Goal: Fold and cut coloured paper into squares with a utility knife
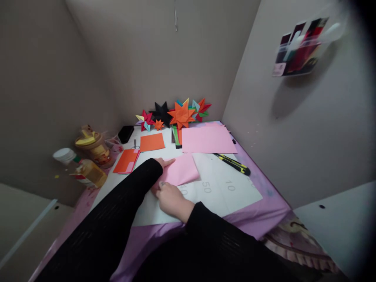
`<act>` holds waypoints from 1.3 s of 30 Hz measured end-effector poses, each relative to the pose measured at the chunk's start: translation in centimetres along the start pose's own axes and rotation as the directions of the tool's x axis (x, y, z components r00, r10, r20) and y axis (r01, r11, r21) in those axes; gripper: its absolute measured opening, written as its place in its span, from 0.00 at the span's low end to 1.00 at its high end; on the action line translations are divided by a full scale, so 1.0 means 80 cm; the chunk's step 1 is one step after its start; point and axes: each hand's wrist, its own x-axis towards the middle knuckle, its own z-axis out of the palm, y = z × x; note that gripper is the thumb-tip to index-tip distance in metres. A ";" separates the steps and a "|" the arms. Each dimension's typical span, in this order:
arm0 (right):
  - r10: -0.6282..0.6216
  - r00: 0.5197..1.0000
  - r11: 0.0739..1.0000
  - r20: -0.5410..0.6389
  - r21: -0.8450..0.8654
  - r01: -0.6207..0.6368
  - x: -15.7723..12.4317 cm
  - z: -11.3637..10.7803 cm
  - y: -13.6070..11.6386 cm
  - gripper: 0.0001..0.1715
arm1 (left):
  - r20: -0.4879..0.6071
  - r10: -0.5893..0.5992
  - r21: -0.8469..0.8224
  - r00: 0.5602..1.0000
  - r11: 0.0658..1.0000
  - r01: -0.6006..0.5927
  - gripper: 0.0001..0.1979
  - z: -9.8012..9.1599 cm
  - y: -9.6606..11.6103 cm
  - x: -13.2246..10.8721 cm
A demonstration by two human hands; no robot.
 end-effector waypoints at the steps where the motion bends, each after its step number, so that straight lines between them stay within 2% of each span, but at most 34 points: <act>1: 0.029 0.999 1.000 -0.016 0.007 -0.029 -0.007 -0.001 0.005 0.22 | 0.051 0.009 0.043 0.999 0.999 -0.011 0.38 -0.001 -0.001 -0.003; 4: 0.158 0.986 0.987 -0.051 -0.007 -0.158 -0.035 -0.008 0.026 0.25 | 0.160 0.027 0.142 0.987 0.989 -0.051 0.49 -0.001 -0.006 -0.007; 7: 0.310 0.950 0.948 -0.043 -0.065 -0.312 -0.066 -0.017 0.053 0.25 | 0.156 0.043 0.218 0.987 0.973 -0.077 0.50 0.001 -0.009 -0.009; 12: 0.528 0.849 0.838 0.021 -0.171 -0.518 -0.111 -0.033 0.099 0.27 | 0.083 0.079 0.202 0.993 0.975 -0.094 0.44 0.013 -0.020 -0.011; 14: 0.602 0.798 0.786 0.003 -0.179 -0.592 -0.123 -0.038 0.118 0.26 | 0.045 0.109 0.187 0.993 0.976 -0.116 0.39 0.020 -0.027 -0.012; 16: 0.633 0.774 0.763 -0.032 -0.148 -0.630 -0.132 -0.041 0.134 0.24 | 0.005 0.133 0.183 0.991 0.974 -0.132 0.35 0.026 -0.032 -0.016; 18: 0.616 0.784 0.780 -0.078 -0.081 -0.621 -0.136 -0.039 0.144 0.22 | -0.026 0.113 0.180 0.993 0.978 -0.107 0.33 0.029 -0.029 -0.025; 20: 0.560 0.818 0.825 -0.132 0.002 -0.565 -0.134 -0.033 0.145 0.21 | -0.051 0.080 0.153 0.995 0.986 -0.072 0.31 0.031 -0.017 -0.041; 21: 0.522 0.839 0.852 -0.155 0.040 -0.523 -0.131 -0.028 0.143 0.22 | -0.079 0.115 0.125 0.990 0.987 -0.104 0.30 0.032 -0.008 -0.051; 22: 0.481 0.860 0.877 -0.171 0.070 -0.476 -0.127 -0.022 0.139 0.24 | -0.108 0.199 0.087 0.974 0.978 -0.190 0.28 0.033 0.003 -0.062; 24: 0.418 0.890 0.908 -0.183 0.099 -0.406 -0.115 -0.009 0.130 0.27 | -0.150 0.407 0.018 0.901 0.912 -0.409 0.31 0.040 0.022 -0.080; 25: 0.400 0.899 0.916 -0.179 0.107 -0.386 -0.107 -0.004 0.126 0.27 | -0.153 0.454 0.016 0.878 0.889 -0.457 0.33 0.044 0.029 -0.087; 26: 0.392 0.904 0.919 -0.173 0.112 -0.377 -0.099 0.001 0.122 0.27 | -0.126 0.466 0.027 0.876 0.884 -0.467 0.34 0.048 0.034 -0.091; 31: 0.405 0.900 0.914 -0.164 0.110 -0.391 -0.057 0.006 0.107 0.28 | 0.089 0.317 0.067 0.944 0.944 -0.323 0.30 0.056 0.026 -0.079; 34: 0.340 0.929 0.940 -0.143 0.085 -0.331 -0.043 0.006 0.094 0.31 | 0.075 0.239 0.106 0.968 0.963 -0.246 0.29 0.052 0.018 -0.065; 37: 0.231 0.972 0.969 -0.037 0.097 -0.226 -0.039 0.007 0.081 0.34 | 0.013 0.250 0.098 0.968 0.963 -0.250 0.22 0.053 0.018 -0.062; 39: 0.221 0.975 0.970 0.019 0.103 -0.222 -0.040 0.008 0.077 0.34 | 0.039 0.273 0.104 0.961 0.956 -0.275 0.20 0.058 0.021 -0.069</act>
